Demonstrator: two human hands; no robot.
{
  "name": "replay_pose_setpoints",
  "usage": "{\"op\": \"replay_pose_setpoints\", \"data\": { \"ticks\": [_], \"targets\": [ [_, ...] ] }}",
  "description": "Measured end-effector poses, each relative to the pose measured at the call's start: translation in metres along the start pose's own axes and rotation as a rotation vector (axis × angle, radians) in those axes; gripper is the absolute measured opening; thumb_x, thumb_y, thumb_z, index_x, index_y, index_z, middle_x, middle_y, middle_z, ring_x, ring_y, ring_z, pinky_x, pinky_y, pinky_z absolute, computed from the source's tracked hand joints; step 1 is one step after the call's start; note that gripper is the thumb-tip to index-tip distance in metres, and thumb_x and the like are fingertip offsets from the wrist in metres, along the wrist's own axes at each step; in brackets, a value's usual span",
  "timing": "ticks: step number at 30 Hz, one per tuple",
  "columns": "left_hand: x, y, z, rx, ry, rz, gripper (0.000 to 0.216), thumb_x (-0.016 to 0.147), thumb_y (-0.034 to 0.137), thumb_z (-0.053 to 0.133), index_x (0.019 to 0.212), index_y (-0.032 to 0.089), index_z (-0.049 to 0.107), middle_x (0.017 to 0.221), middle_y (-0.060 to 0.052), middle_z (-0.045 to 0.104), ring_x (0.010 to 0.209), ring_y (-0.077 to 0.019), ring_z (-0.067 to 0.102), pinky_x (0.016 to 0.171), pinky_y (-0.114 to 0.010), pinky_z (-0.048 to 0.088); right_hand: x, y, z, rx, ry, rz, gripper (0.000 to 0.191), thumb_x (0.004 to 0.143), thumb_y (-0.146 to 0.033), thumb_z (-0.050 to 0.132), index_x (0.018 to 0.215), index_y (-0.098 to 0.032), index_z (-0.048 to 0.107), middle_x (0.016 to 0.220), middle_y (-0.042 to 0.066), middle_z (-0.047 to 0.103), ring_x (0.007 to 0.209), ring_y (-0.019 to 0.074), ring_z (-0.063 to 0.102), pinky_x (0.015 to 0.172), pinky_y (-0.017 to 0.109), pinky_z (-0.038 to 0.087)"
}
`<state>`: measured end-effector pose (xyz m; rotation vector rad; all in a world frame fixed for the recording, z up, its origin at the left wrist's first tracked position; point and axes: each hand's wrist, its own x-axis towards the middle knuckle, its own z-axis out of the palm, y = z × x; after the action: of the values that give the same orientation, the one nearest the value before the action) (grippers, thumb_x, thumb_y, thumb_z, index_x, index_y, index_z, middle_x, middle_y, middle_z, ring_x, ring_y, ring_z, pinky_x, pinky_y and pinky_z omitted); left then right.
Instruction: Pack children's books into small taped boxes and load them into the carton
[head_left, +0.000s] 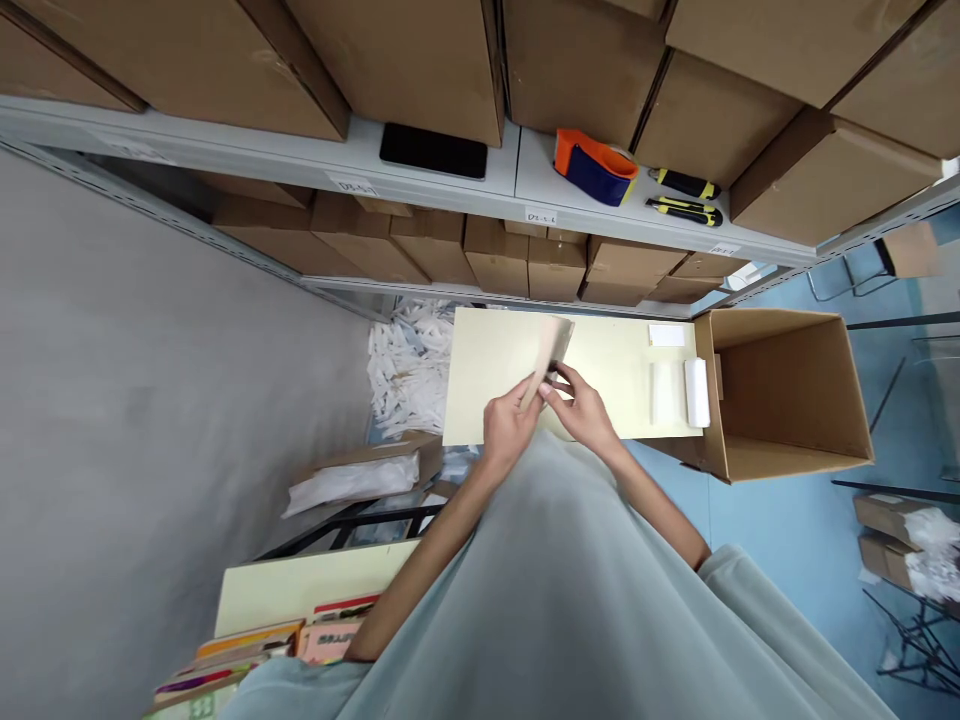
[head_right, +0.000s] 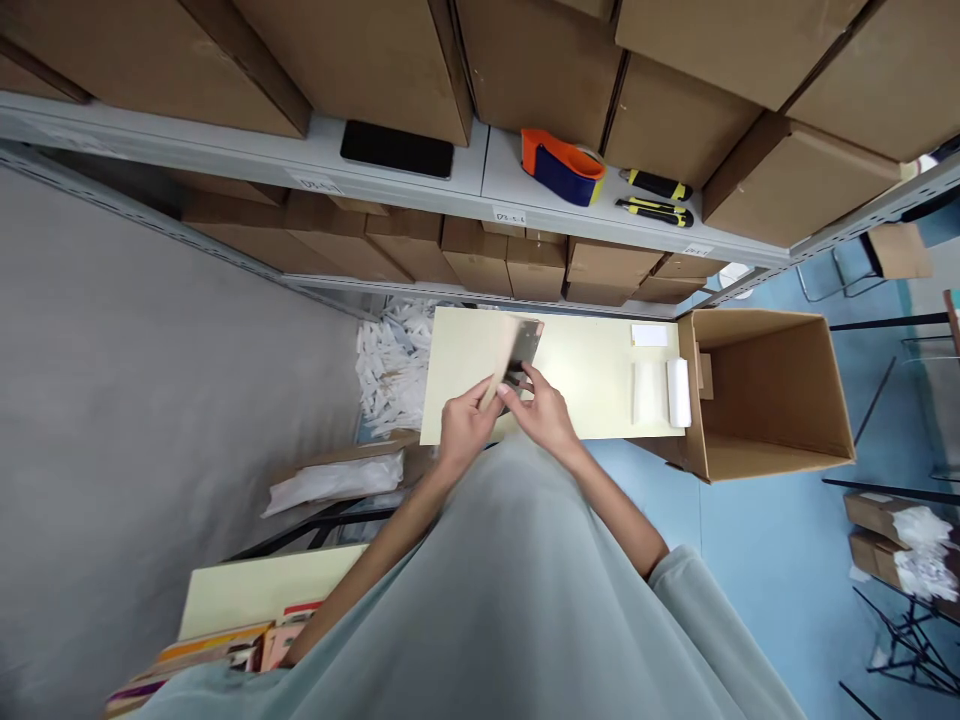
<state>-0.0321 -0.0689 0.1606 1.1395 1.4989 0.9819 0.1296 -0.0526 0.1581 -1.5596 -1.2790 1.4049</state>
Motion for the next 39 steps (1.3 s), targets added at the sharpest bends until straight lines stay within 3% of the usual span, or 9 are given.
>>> {"op": "replay_pose_setpoints", "data": {
  "ticks": [6,10,16,20,25,27,31,34,39],
  "targets": [
    [-0.006,0.003,0.002,0.046,-0.133,0.194,0.045,0.085,0.041,0.089,0.128,0.028,0.088,0.147,-0.011,0.079,0.139,-0.0362,0.074,0.127,-0.051,0.055,0.009,-0.01,-0.01,-0.008,0.187,-0.032,0.059,0.092,-0.08,0.076,0.108,-0.022,0.078,0.109,0.011,0.088,0.107,0.0331,0.081,0.101,0.047,0.067],
    [0.017,-0.001,-0.022,-0.058,0.063,0.125,0.069,0.087,0.056,0.09,0.145,0.022,0.078,0.159,-0.017,0.071,0.146,-0.0366,0.068,0.122,-0.053,0.058,0.015,-0.024,-0.035,0.213,0.087,-0.037,0.064,0.089,-0.081,0.08,0.114,-0.023,0.078,0.118,0.009,0.087,0.111,0.0326,0.081,0.1,0.045,0.068],
    [0.022,-0.001,-0.029,-0.472,-0.273,-0.258,0.075,0.073,0.072,0.099,0.119,0.013,0.087,0.112,-0.017,0.087,0.114,-0.0386,0.083,0.103,-0.05,0.068,0.008,-0.036,-0.044,0.313,-0.044,0.007,0.065,0.087,-0.081,0.084,0.121,-0.026,0.078,0.12,0.007,0.088,0.109,0.0321,0.083,0.104,0.048,0.068],
    [0.011,0.002,-0.019,-0.544,-0.231,-0.306,0.071,0.067,0.065,0.106,0.115,0.015,0.087,0.104,-0.014,0.088,0.103,-0.0351,0.085,0.097,-0.048,0.07,0.013,-0.024,-0.039,0.289,-0.062,0.041,0.067,0.087,-0.083,0.082,0.12,-0.025,0.078,0.122,0.009,0.087,0.115,0.0338,0.082,0.105,0.05,0.068],
    [0.012,-0.009,-0.015,-0.445,-0.048,-0.234,0.074,0.07,0.073,0.101,0.113,0.014,0.086,0.11,-0.015,0.088,0.102,-0.0313,0.085,0.099,-0.045,0.069,0.023,-0.003,-0.032,0.139,0.193,-0.039,0.08,0.086,-0.082,0.083,0.141,-0.024,0.071,0.157,0.017,0.071,0.145,0.035,0.069,0.123,0.053,0.059],
    [0.015,-0.012,-0.014,-0.368,0.025,-0.198,0.073,0.072,0.076,0.097,0.112,0.015,0.086,0.111,-0.014,0.088,0.101,-0.0308,0.084,0.098,-0.043,0.069,0.022,0.001,-0.023,0.11,0.169,-0.042,0.085,0.088,-0.082,0.081,0.149,-0.025,0.068,0.164,0.018,0.065,0.149,0.0353,0.067,0.124,0.053,0.058],
    [0.009,-0.009,-0.006,-0.148,0.091,-0.131,0.052,0.085,0.063,0.091,0.112,0.02,0.088,0.108,-0.01,0.089,0.108,-0.0339,0.084,0.096,-0.041,0.067,0.01,-0.003,0.005,0.129,-0.013,0.001,0.089,0.085,-0.084,0.083,0.15,-0.026,0.069,0.159,0.016,0.07,0.145,0.0358,0.07,0.117,0.051,0.065],
    [-0.003,-0.003,0.002,0.057,0.112,-0.047,0.03,0.086,0.042,0.09,0.113,0.029,0.091,0.112,-0.007,0.089,0.117,-0.037,0.083,0.104,-0.043,0.064,0.002,-0.012,0.018,0.107,0.027,-0.018,0.083,0.085,-0.076,0.087,0.15,-0.027,0.068,0.154,0.013,0.073,0.143,0.0342,0.072,0.11,0.048,0.069],
    [-0.011,0.003,0.006,-0.031,0.012,0.079,0.044,0.084,0.038,0.092,0.127,0.03,0.089,0.136,-0.008,0.084,0.128,-0.0358,0.079,0.115,-0.048,0.063,0.009,-0.017,0.007,0.112,0.111,-0.05,0.053,0.097,-0.072,0.074,0.124,-0.026,0.076,0.121,0.008,0.084,0.118,0.0295,0.081,0.095,0.04,0.071]
  ]
}}
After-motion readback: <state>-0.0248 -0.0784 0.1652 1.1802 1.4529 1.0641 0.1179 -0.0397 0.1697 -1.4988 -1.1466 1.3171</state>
